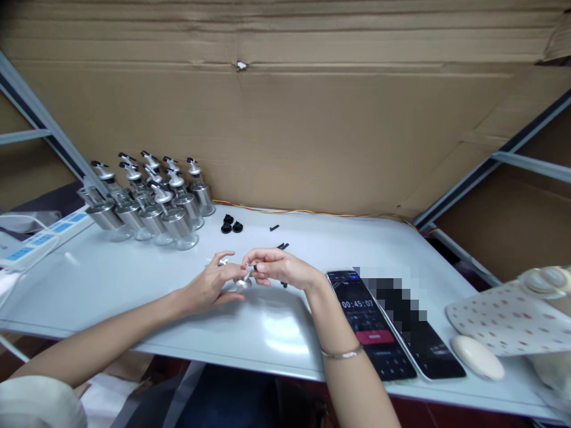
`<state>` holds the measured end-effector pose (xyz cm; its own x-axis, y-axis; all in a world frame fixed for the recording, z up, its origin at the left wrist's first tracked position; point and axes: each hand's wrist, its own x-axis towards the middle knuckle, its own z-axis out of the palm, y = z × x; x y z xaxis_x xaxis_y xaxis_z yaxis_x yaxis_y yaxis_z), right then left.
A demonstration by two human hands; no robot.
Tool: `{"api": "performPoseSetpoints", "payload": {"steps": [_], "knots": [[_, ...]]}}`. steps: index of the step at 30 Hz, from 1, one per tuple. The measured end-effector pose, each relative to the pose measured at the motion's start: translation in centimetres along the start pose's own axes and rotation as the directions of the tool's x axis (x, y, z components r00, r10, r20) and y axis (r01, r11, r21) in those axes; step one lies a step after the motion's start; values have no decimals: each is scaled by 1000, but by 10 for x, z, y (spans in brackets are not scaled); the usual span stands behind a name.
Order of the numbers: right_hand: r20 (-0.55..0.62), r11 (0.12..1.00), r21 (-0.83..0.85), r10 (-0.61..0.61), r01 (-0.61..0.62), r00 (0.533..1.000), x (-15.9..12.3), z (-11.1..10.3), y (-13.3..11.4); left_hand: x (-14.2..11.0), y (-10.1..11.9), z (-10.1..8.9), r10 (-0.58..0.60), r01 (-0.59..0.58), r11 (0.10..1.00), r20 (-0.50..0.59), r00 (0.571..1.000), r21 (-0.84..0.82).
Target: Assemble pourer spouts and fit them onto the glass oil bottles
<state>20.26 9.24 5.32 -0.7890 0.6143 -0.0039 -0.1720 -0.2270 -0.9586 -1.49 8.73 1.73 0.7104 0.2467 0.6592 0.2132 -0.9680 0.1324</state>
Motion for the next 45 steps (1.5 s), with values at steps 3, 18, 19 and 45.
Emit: {"api": "performPoseSetpoints", "payload": {"steps": [3,18,19,45], "knots": [[11,997,76,-1,0,1000,2,1,0,0,-1,-1,-1,1,1000,-33,999,-7],[-83,996,79,-44,50,996,4,-4,7,-1,-6,2,-13,21,997,-109,994,68],[-84,995,78,-55,62,995,4,-4,7,-1,-6,2,-12,20,997,-109,994,69],[-672,292,-731,-460,-616,580,-1,-46,17,3,-6,-4,-93,102,983,-67,993,150]]}}
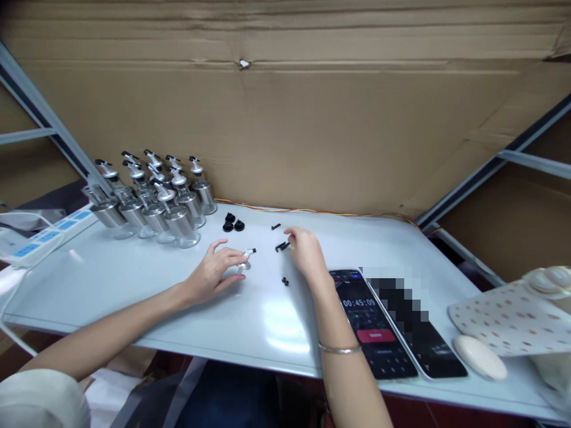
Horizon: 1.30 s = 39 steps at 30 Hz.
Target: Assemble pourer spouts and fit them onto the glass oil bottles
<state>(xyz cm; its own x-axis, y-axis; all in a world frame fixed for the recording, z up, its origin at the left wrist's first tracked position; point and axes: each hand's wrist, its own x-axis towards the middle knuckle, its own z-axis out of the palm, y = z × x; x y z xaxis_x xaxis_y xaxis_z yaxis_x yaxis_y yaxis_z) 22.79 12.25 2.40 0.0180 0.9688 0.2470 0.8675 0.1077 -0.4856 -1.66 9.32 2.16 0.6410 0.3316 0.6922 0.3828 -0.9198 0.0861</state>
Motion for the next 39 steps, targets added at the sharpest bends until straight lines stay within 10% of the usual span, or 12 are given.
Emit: {"api": "performPoseSetpoints", "payload": {"steps": [14,39], "knots": [[198,983,-181,51,-15,979,-9,0,-9,0,2,-1,-4,4,1000,-1,1000,-11],[131,997,-38,69,-64,989,-8,1,-14,1,-1,-2,-64,63,998,-47,997,-17]]}}
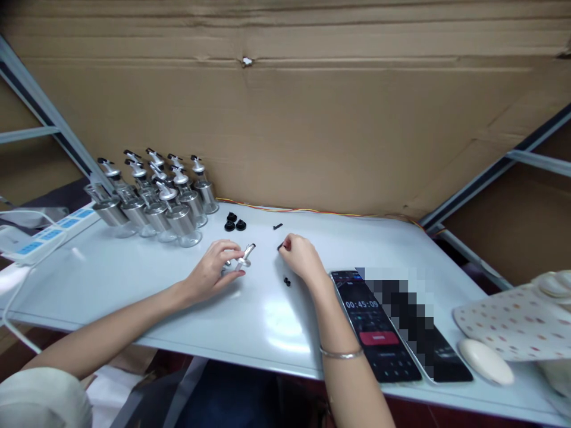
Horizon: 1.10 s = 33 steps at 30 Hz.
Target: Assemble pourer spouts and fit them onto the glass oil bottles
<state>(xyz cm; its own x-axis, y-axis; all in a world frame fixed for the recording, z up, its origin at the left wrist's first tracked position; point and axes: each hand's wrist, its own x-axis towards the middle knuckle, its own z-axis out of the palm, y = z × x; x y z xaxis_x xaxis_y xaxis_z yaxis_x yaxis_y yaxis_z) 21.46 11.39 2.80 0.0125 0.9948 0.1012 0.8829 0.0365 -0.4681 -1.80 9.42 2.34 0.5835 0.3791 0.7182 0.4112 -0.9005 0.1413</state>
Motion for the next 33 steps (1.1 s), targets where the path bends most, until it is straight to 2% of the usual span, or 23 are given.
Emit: {"api": "performPoseSetpoints", "payload": {"steps": [5,9,12,16,20,22,29,33], "knots": [[-20,999,40,16,-15,1000,2,2,2,-1,-2,3,11,-16,996,-55,998,-87],[-56,995,99,32,-27,998,4,-1,1,0,-2,2,34,-35,999,-31,999,-41],[-107,970,244,23,4,994,4,-4,0,0,-1,0,9,-9,1000,8,1000,-5],[-213,848,518,4,110,977,4,-7,-4,-1,0,-1,-28,29,999,63,998,-27],[-138,694,715,31,78,990,2,-9,-12,-2,-2,1,1,3,998,75,997,-57],[-114,652,754,9,80,993,1,-9,-16,-3,-2,2,3,4,998,92,996,-68],[-88,697,712,-42,92,995,1,-6,-17,-3,-2,2,-29,44,995,162,986,-88],[-21,650,756,-94,78,995,-3,-6,-21,-3,-2,2,-48,64,991,131,990,-121]]}}
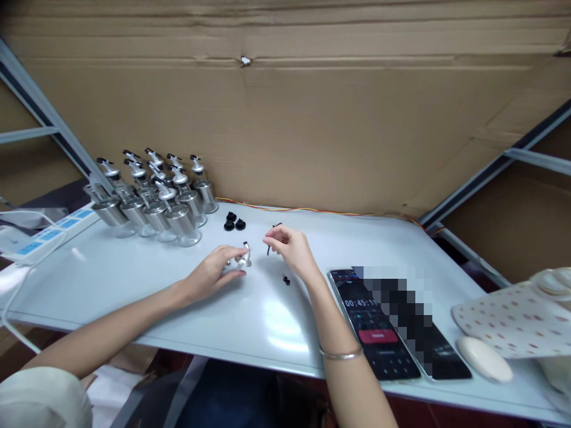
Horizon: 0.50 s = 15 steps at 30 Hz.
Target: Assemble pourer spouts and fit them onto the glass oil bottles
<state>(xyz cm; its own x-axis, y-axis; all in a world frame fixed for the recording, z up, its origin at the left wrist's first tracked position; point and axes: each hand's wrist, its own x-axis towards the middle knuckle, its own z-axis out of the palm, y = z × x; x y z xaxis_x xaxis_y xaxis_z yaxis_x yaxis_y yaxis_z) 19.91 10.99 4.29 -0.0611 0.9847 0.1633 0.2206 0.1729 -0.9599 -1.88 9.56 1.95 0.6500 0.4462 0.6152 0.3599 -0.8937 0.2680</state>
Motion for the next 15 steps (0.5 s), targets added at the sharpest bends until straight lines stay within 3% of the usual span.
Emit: {"api": "performPoseSetpoints", "payload": {"steps": [6,15], "knots": [[134,972,232,-1,-30,991,-9,5,-12,0,1,0,-1,1,1000,16,1000,5],[212,972,231,-16,-35,977,-10,9,-12,1,1,-1,54,-55,998,46,997,20]]}}
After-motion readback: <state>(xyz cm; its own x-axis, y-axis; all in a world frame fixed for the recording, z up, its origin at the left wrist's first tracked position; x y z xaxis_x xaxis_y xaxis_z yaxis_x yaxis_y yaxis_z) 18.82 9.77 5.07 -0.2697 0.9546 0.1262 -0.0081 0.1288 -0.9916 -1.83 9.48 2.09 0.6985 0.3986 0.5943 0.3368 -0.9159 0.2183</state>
